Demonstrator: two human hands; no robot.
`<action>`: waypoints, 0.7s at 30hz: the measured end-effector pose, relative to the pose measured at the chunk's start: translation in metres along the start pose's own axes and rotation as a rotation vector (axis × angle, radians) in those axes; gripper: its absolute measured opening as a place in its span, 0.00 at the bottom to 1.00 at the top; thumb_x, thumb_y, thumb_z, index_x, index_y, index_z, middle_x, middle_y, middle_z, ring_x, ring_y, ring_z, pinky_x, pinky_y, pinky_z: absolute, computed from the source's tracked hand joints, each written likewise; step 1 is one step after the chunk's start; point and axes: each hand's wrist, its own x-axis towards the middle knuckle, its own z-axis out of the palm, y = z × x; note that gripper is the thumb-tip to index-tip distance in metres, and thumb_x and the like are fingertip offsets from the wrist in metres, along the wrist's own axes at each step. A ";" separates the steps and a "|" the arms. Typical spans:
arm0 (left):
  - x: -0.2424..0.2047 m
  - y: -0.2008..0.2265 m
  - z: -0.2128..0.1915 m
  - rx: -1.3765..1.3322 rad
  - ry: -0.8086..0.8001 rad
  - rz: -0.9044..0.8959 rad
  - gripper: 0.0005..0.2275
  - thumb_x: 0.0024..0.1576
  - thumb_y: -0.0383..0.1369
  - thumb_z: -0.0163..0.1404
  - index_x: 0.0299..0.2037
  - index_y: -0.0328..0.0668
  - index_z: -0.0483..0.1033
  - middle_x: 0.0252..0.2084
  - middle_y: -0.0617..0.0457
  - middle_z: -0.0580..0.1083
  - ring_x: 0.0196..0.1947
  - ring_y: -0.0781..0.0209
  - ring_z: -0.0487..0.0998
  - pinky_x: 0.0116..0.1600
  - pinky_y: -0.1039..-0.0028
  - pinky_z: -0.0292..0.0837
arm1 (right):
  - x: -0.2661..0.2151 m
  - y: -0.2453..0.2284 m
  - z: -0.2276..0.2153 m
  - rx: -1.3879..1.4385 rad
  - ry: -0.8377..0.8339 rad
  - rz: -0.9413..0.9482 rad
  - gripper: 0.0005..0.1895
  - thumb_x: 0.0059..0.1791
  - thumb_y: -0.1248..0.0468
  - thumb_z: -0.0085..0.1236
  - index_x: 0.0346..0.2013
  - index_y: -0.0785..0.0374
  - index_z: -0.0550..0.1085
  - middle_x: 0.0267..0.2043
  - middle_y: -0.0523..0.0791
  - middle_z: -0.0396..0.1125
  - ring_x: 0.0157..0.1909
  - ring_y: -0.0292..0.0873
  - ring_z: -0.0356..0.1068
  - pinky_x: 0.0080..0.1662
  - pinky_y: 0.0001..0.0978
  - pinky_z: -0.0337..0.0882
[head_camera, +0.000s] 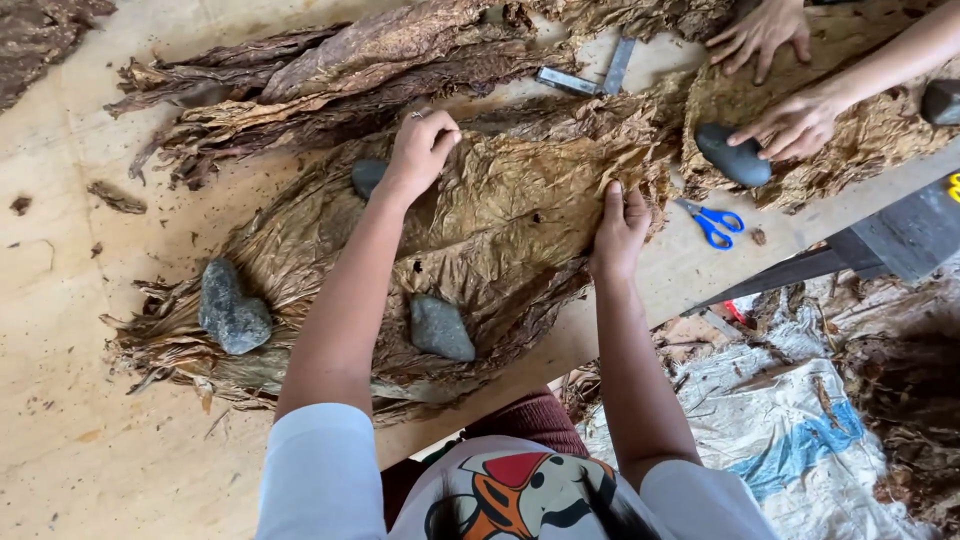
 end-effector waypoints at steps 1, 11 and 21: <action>0.002 -0.005 0.003 0.041 0.004 -0.028 0.01 0.56 0.29 0.52 0.33 0.45 0.75 0.31 0.45 0.71 0.38 0.40 0.72 0.43 0.54 0.68 | 0.005 0.007 -0.002 -0.024 0.001 -0.007 0.09 0.53 0.60 0.52 0.38 0.65 0.72 0.31 0.44 0.69 0.34 0.34 0.69 0.38 0.25 0.72; 0.005 0.080 0.004 0.192 -0.311 -0.122 0.09 0.57 0.41 0.49 0.40 0.48 0.72 0.41 0.47 0.73 0.48 0.45 0.68 0.54 0.51 0.59 | 0.006 0.041 -0.025 0.045 0.093 0.235 0.26 0.48 0.50 0.62 0.49 0.67 0.70 0.44 0.54 0.67 0.50 0.48 0.68 0.49 0.45 0.71; 0.020 0.055 0.024 0.047 0.059 0.149 0.04 0.54 0.30 0.60 0.31 0.47 0.77 0.27 0.59 0.77 0.25 0.68 0.70 0.58 0.61 0.58 | -0.007 -0.074 0.023 -0.314 -0.115 0.076 0.43 0.41 0.48 0.61 0.57 0.78 0.59 0.38 0.49 0.70 0.32 0.38 0.70 0.37 0.22 0.76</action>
